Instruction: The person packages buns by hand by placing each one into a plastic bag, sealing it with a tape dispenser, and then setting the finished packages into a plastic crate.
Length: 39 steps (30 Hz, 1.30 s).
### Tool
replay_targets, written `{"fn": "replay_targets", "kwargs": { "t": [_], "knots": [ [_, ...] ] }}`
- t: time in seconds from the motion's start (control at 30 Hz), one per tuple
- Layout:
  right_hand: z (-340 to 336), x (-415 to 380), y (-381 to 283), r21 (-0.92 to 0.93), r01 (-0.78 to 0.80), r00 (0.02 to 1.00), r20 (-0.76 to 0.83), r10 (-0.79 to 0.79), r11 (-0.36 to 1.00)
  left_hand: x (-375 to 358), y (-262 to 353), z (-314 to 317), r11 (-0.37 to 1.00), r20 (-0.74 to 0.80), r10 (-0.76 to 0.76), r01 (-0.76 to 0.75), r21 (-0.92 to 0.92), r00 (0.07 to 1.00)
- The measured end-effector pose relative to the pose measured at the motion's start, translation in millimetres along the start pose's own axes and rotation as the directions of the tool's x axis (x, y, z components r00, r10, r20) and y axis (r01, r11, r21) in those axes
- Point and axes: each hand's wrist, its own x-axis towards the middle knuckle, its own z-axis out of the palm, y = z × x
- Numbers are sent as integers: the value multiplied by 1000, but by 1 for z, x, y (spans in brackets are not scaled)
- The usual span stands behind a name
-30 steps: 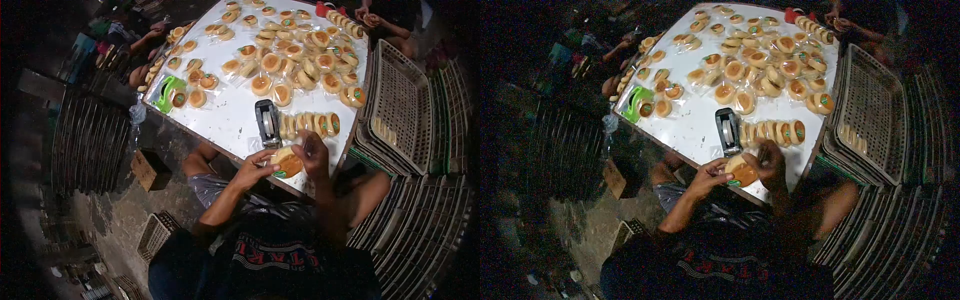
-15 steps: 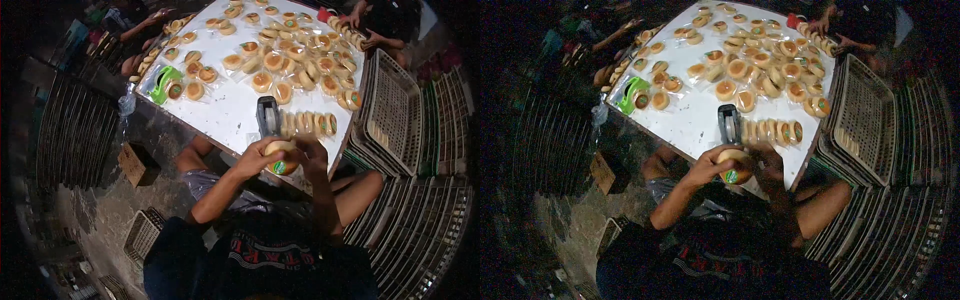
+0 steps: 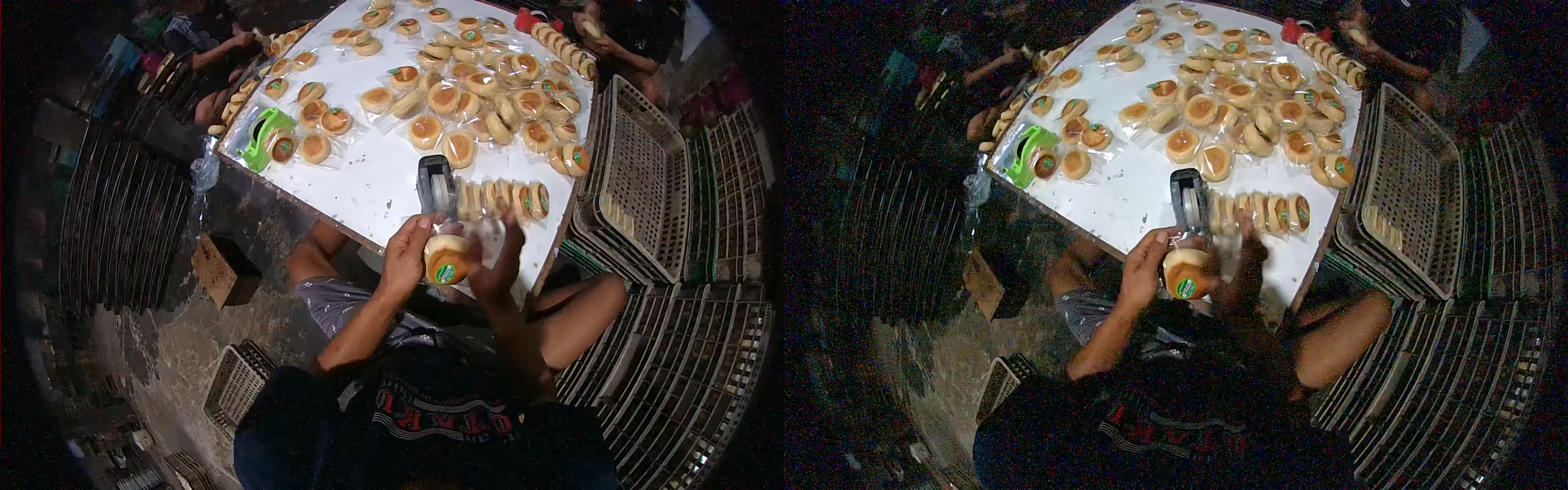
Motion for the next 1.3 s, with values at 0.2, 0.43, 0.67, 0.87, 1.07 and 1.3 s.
{"fn": "replay_targets", "kwargs": {
  "t": [0.2,0.43,0.67,0.87,1.07,1.3],
  "knots": [
    [-8,-2,1,73,-479,859,247,449,875,7,-14,9,945,63,275,-282,168,959],
    [-32,-8,21,533,-650,754,365,546,542,-1,-10,30,553,217,524,-523,649,824],
    [-51,9,22,417,-414,910,175,375,809,3,-10,23,877,92,-95,40,478,991],
    [-44,-10,36,-27,-331,941,59,332,943,-7,-10,33,900,32,-231,201,386,972],
    [-56,10,25,-26,20,945,327,-11,999,-6,-28,22,983,57,-144,136,124,988],
    [-24,-24,29,-245,-340,881,255,399,908,-5,-35,13,954,-81,-95,114,277,992]
  ]
}}
